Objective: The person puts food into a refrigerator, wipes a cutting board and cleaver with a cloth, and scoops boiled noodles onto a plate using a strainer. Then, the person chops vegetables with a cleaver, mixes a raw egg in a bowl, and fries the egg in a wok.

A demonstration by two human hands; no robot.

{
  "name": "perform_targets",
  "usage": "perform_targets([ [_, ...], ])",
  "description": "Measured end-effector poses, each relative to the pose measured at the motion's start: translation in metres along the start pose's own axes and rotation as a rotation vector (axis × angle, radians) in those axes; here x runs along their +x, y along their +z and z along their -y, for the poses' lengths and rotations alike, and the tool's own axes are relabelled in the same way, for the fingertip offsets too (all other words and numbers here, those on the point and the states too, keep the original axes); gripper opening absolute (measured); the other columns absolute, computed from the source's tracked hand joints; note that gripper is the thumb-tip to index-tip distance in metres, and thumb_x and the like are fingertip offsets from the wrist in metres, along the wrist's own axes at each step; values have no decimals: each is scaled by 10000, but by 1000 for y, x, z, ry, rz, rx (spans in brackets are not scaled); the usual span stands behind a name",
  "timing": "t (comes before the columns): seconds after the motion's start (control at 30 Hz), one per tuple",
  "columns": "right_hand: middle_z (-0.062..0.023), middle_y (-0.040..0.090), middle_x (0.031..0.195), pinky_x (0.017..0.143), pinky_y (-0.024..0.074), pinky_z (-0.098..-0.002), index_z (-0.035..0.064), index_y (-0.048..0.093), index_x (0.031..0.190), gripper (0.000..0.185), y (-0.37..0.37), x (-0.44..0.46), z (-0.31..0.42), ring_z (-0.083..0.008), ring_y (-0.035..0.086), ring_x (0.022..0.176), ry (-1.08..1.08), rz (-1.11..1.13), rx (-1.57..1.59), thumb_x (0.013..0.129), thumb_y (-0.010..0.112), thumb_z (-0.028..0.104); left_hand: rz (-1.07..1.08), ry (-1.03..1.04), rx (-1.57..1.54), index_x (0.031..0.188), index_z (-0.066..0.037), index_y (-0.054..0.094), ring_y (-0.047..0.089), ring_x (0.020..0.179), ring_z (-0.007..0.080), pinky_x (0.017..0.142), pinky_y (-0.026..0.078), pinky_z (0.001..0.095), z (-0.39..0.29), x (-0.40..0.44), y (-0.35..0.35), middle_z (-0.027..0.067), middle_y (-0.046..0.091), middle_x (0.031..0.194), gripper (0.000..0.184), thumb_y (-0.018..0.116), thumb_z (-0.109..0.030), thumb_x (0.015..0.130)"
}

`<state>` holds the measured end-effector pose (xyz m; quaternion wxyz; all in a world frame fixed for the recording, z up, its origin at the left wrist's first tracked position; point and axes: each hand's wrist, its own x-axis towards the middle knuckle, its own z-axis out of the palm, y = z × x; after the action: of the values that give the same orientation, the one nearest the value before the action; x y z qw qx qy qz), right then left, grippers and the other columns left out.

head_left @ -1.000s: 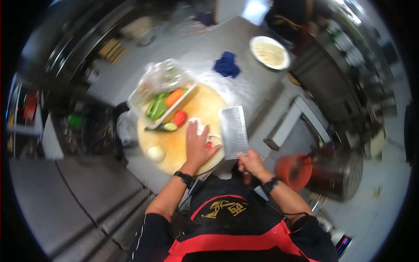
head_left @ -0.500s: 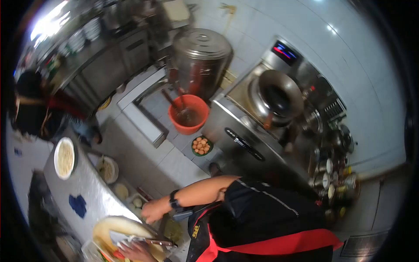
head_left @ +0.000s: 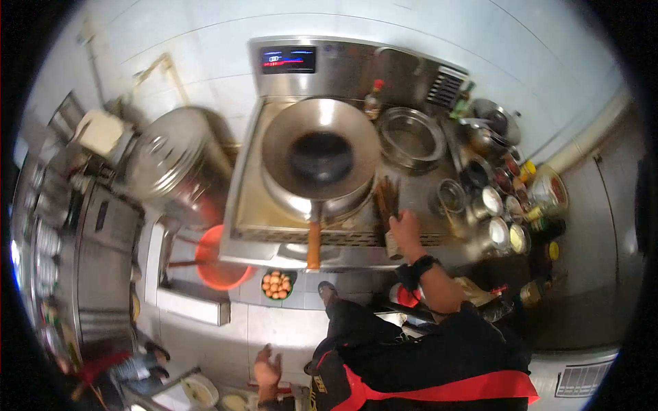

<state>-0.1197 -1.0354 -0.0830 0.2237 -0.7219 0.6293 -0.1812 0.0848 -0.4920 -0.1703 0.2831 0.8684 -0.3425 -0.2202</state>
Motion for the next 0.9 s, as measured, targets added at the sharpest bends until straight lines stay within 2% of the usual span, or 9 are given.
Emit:
perform_targets([
  [0.13, -220, 513, 1113, 826, 475, -445, -38, 548, 1095, 329, -5, 5, -31, -340, 546, 977, 10, 86, -65, 927, 610, 238, 333, 331, 241, 1145, -3, 605, 656, 868, 378, 759, 534, 469, -33, 153, 97, 205, 660, 955, 491, 699, -379, 843],
  [0.23, -202, 543, 1061, 813, 480, -434, -32, 573, 1063, 306, -11, -4, -51, -323, 562, 928, -33, 92, -38, 916, 624, 231, 334, 77, 327, 1033, -25, 620, 675, 887, 381, 742, 546, 457, -42, 238, 166, 214, 673, 1008, 504, 677, -484, 833],
  [0.27, -182, 561, 1015, 799, 486, -429, -22, 588, 1041, 288, -24, -10, -54, -310, 574, 906, -74, 103, 12, 906, 633, 228, 439, 63, 308, 1138, -29, 608, 669, 941, 393, 774, 538, 494, -45, 263, 182, 220, 673, 1054, 560, 665, -498, 836],
  [0.33, -147, 592, 933, 767, 500, -412, -2, 612, 1005, 255, -40, -18, -67, -287, 600, 858, -111, 77, 136, 890, 646, 222, 202, 254, 216, 1286, -46, 524, 576, 1134, 379, 915, 480, 467, 42, 303, 273, 244, 582, 1233, 609, 690, -404, 823],
  [0.43, -141, 642, 907, 740, 519, -371, 2, 621, 1019, 248, -69, -50, -89, -271, 643, 857, 81, 51, 94, 883, 646, 207, 357, 89, 253, 1269, -56, 551, 575, 1141, 375, 932, 468, 474, -4, 278, 262, 239, 592, 1225, 570, 676, -402, 833],
  [0.63, -69, 670, 887, 729, 519, -289, -6, 627, 1006, 196, -53, -100, -89, -141, 634, 799, 431, 131, 211, 926, 621, 173, 203, 177, 83, 1235, -77, 606, 574, 1155, 368, 964, 443, 489, -16, 248, 269, 228, 612, 1208, 501, 648, -398, 853],
  [0.8, -44, 637, 832, 649, 500, -284, 8, 601, 960, 150, -21, -132, -87, -118, 610, 706, 272, 300, 202, 947, 591, 158, 26, 410, 328, 1207, -94, 652, 572, 1167, 362, 991, 423, 501, -27, 237, 244, 219, 628, 1194, 452, 625, -394, 869],
  [0.83, -38, 625, 814, 599, 489, -279, 18, 589, 956, 132, -18, -133, -78, -110, 597, 666, 307, 273, 152, 952, 583, 150, -78, -26, -535, 1133, -143, 698, 541, 1213, 325, 1033, 391, 457, -35, 247, 271, 173, 622, 1238, 352, 619, -365, 873],
  [0.9, -41, 611, 766, 567, 460, -266, 19, 588, 960, 153, -7, -141, -75, -98, 559, 626, 339, 372, 127, 964, 568, 171, -352, -105, -1169, 1110, -120, 691, 607, 1088, 356, 930, 470, 461, -1, 244, 337, 149, 668, 1137, 329, 611, -335, 875],
])
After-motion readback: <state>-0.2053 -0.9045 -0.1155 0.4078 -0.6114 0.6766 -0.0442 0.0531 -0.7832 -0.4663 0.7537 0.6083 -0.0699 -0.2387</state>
